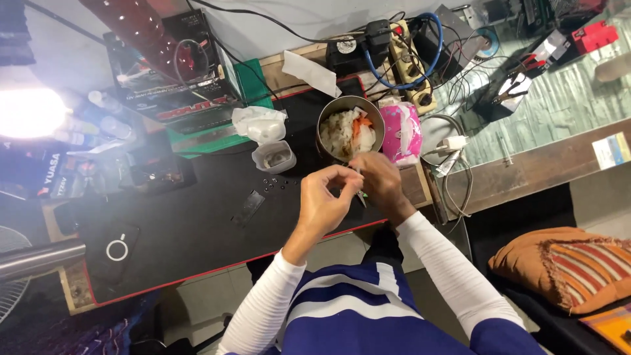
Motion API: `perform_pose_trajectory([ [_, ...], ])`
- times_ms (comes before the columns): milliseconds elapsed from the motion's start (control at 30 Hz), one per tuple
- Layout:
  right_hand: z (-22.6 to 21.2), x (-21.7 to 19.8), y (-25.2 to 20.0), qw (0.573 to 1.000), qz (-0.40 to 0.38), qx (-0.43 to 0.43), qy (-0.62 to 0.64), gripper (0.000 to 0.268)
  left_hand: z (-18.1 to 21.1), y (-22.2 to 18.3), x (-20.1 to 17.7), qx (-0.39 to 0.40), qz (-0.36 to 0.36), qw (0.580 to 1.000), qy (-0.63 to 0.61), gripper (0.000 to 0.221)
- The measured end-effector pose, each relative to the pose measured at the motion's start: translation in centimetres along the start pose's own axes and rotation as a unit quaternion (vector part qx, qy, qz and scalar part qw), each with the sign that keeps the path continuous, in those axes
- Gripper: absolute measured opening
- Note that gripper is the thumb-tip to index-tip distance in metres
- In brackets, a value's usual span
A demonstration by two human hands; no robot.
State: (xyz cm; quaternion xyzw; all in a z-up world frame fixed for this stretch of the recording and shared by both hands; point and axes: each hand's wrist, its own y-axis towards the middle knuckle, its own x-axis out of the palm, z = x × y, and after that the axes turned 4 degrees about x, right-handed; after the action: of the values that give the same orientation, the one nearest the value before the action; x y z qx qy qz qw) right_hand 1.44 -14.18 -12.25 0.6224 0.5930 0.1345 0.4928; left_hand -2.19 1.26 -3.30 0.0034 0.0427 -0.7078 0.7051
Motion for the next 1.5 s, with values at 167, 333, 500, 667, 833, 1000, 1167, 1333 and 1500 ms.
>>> perform_pose_trajectory([
  [167,-1.8,-1.0,1.5,0.992,-0.050,-0.019,-0.113,0.012,1.3,0.1,0.0,0.034,0.022,0.998,0.049,0.003],
  [333,-2.8,-2.2,4.5,0.963,-0.100,-0.045,-0.246,0.015,2.4,-0.5,-0.2,-0.004,-0.006,1.000,0.006,0.004],
  [500,-0.2,-1.5,0.3,0.996,-0.022,-0.057,-0.060,0.019,2.4,0.2,-0.4,0.030,0.025,0.995,0.087,0.006],
  [667,-0.7,-1.5,1.5,0.988,-0.024,-0.088,-0.121,0.018,3.0,-0.3,-0.4,0.039,0.011,0.997,0.068,0.005],
  [833,0.4,-2.9,2.6,0.990,-0.024,-0.095,-0.105,0.022,3.9,-1.2,0.5,0.083,0.021,0.991,0.100,0.007],
  [1000,-2.7,-1.6,2.7,0.998,0.023,-0.037,-0.040,0.029,1.5,-0.1,0.2,0.123,0.037,0.983,0.132,0.006],
  [1167,-0.3,-2.1,1.7,0.990,-0.012,-0.114,-0.085,0.017,3.5,-1.2,-0.1,0.072,-0.008,0.993,0.097,0.007],
  [1333,-2.3,-2.4,2.9,0.998,-0.013,-0.049,-0.035,0.021,2.8,-0.1,-0.4,0.059,-0.008,0.993,0.104,0.007],
  [1500,0.3,-2.8,3.5,0.983,-0.089,-0.147,-0.060,0.022,4.7,-0.7,-0.8,0.042,-0.025,0.994,0.102,0.005],
])
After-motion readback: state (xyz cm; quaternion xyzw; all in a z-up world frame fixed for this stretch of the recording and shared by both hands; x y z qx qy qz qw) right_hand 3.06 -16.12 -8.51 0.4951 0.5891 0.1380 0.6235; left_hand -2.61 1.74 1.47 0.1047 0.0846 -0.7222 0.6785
